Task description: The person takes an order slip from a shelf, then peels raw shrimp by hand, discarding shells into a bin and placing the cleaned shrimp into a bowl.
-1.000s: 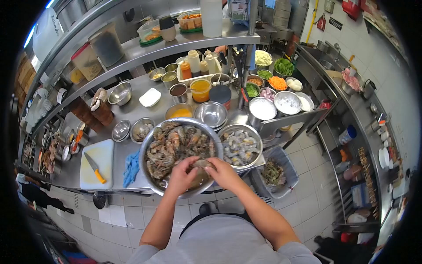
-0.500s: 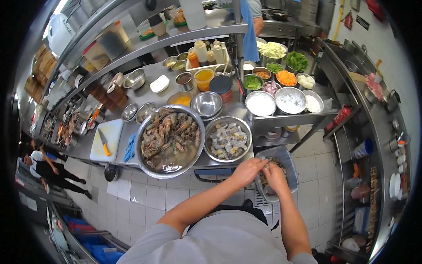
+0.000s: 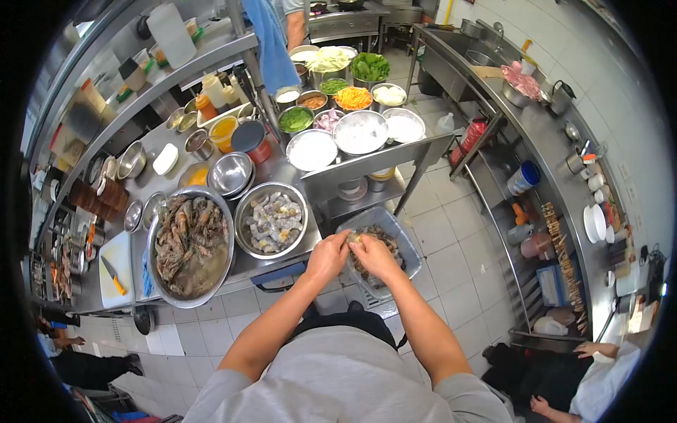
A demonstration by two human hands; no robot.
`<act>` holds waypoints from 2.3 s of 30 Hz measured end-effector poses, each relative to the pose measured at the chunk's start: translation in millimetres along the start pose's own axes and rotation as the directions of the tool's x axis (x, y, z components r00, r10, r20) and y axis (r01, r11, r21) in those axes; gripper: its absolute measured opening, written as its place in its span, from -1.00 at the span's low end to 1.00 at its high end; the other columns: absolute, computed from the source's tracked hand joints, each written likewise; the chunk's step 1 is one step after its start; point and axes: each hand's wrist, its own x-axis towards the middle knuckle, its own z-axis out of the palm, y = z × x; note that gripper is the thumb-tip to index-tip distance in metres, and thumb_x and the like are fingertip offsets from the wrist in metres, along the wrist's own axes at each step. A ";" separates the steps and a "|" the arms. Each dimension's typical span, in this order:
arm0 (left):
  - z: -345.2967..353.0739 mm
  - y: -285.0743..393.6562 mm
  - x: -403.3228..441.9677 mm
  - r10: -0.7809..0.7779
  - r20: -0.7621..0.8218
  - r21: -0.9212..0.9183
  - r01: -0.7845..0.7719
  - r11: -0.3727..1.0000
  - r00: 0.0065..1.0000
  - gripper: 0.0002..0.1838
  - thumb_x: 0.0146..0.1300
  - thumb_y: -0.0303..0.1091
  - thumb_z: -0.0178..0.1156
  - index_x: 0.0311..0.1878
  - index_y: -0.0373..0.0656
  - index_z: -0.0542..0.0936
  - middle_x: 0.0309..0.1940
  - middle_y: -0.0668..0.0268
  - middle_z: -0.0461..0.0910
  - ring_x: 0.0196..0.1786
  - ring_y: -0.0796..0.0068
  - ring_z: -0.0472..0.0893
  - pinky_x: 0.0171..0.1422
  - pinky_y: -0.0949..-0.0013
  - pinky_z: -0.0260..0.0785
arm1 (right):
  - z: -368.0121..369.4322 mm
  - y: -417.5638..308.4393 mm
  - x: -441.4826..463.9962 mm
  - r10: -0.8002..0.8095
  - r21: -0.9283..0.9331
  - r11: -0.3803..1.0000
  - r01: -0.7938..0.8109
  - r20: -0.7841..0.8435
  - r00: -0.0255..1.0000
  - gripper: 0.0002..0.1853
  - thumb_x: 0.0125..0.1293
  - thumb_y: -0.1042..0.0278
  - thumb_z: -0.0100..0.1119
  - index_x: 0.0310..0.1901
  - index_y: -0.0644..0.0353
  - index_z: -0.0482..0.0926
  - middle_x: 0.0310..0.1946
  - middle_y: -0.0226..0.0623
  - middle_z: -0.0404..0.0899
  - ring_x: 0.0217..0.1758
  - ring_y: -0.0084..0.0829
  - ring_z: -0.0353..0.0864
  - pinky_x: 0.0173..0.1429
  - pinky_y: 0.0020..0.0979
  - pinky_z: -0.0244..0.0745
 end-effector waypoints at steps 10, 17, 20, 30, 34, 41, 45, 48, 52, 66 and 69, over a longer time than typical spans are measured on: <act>14.4 -1.5 10.5 0.105 0.036 -0.074 -0.102 0.992 0.994 -0.60 0.31 -0.42 0.12 0.22 -0.24 0.53 -0.12 -0.14 0.64 -0.09 -0.15 0.64 0.00 0.03 0.52 | 3.3 9.9 -1.1 -0.008 -0.139 0.990 -0.016 -0.175 0.984 -0.65 0.39 0.16 -0.04 -0.22 0.36 0.50 -0.21 0.19 0.60 -0.08 0.16 0.59 0.03 0.03 0.45; 0.2 -23.4 31.6 -0.109 0.594 -0.636 0.548 0.544 0.797 -0.59 0.43 -0.32 0.07 0.30 -0.17 0.50 -0.25 0.40 0.67 -0.45 0.74 0.50 -0.38 0.60 0.39 | 2.0 21.4 12.6 0.011 -0.007 1.000 -0.012 -0.124 0.992 -0.73 0.41 0.24 -0.08 -0.22 0.28 0.51 -0.30 -0.07 0.63 -0.19 -0.06 0.62 -0.05 -0.12 0.48; 0.0 -33.0 37.3 -0.030 0.656 -0.694 0.618 0.370 0.754 -0.64 0.45 -0.26 0.09 0.26 -0.07 0.53 -0.32 0.49 0.60 -0.49 0.80 0.46 -0.42 0.65 0.34 | 10.0 33.5 20.5 0.113 0.212 0.972 -0.101 -0.043 0.993 -0.72 0.44 0.21 -0.06 -0.21 0.28 0.51 -0.32 -0.16 0.62 -0.22 -0.26 0.61 -0.06 -0.20 0.48; -3.0 -31.7 24.5 0.041 0.242 -0.208 0.010 0.978 0.970 -0.55 0.32 -0.36 0.11 0.25 -0.31 0.46 -0.13 -0.21 0.63 -0.03 -0.20 0.64 0.05 0.03 0.50 | 34.9 -1.7 16.0 0.086 -0.140 0.984 -0.110 -0.167 0.982 -0.65 0.41 0.15 -0.08 -0.06 0.31 0.46 -0.13 0.18 0.60 0.03 0.14 0.57 0.12 -0.01 0.42; -10.6 -44.8 24.0 0.098 0.311 -0.247 -0.019 0.969 0.945 -0.56 0.34 -0.38 0.11 0.25 -0.32 0.45 -0.11 -0.17 0.65 -0.06 -0.14 0.65 0.02 0.06 0.50 | 46.7 -2.8 12.5 0.059 -0.227 0.967 -0.113 -0.232 0.971 -0.71 0.35 0.19 -0.08 -0.15 0.27 0.45 -0.19 0.11 0.59 -0.04 0.14 0.56 0.04 -0.01 0.43; -42.0 -44.2 40.1 0.204 0.745 -0.595 0.494 0.634 0.635 -0.48 0.47 -0.41 0.03 0.47 -0.09 0.26 -0.12 0.33 0.70 -0.46 0.66 0.52 -0.41 0.53 0.37 | 34.9 14.6 5.5 0.157 0.112 0.984 -0.142 -0.145 0.977 -0.76 0.44 0.29 -0.15 -0.13 0.23 0.49 -0.33 -0.22 0.58 -0.24 -0.29 0.57 -0.06 -0.24 0.48; -43.6 -41.1 39.9 0.302 0.749 -0.662 0.645 0.382 0.590 -0.37 0.48 -0.40 0.06 0.54 -0.12 0.10 -0.01 0.25 0.67 -0.38 0.59 0.57 -0.28 0.53 0.42 | 24.1 9.7 6.1 0.299 0.520 0.807 -0.281 0.050 0.953 -0.67 0.49 0.25 -0.17 0.06 0.20 0.54 -0.15 -0.25 0.64 -0.10 -0.47 0.58 0.00 -0.30 0.49; -32.4 -38.6 42.7 0.202 0.721 -0.689 0.655 0.310 0.663 -0.59 0.47 -0.39 0.08 0.33 -0.09 0.33 0.06 0.21 0.65 -0.31 0.54 0.60 -0.21 0.50 0.46 | 29.5 72.7 18.1 0.331 0.187 0.934 -0.305 -0.128 0.935 -0.61 0.34 0.35 0.05 0.18 0.25 0.50 -0.01 -0.10 0.65 0.08 -0.26 0.61 0.21 -0.30 0.44; -8.1 -37.9 42.3 -0.022 0.665 -0.720 0.649 0.247 0.746 -0.82 0.45 -0.37 0.15 0.06 -0.08 0.48 -0.02 0.32 0.63 -0.20 0.55 0.61 -0.11 0.47 0.48 | 16.3 85.6 14.0 0.030 -0.302 0.944 -0.134 -0.324 0.946 -0.42 0.26 0.40 0.08 0.35 0.24 0.38 0.06 -0.06 0.62 0.16 -0.14 0.59 0.33 -0.21 0.40; -1.2 -29.0 40.9 -0.114 0.279 -0.693 0.282 0.663 0.954 -0.73 0.26 -0.40 0.34 -0.03 -0.21 0.52 -0.31 0.39 0.59 -0.28 0.61 0.53 -0.14 0.45 0.42 | 12.2 41.7 -2.1 0.233 0.550 0.802 -0.234 0.074 0.970 -0.78 0.50 0.30 0.05 -0.13 0.24 0.63 -0.41 -0.47 0.59 -0.33 -0.63 0.54 -0.19 -0.53 0.46; -14.8 -31.1 33.1 -0.094 0.198 -0.517 0.185 0.836 0.976 -0.74 0.18 -0.34 0.39 -0.18 -0.24 0.54 -0.46 0.35 0.55 -0.38 0.61 0.46 -0.27 0.43 0.36 | 7.6 23.6 3.7 0.190 0.316 0.934 -0.165 -0.052 0.980 -0.79 0.46 0.31 0.08 -0.18 0.25 0.65 -0.47 -0.43 0.59 -0.40 -0.59 0.54 -0.25 -0.46 0.47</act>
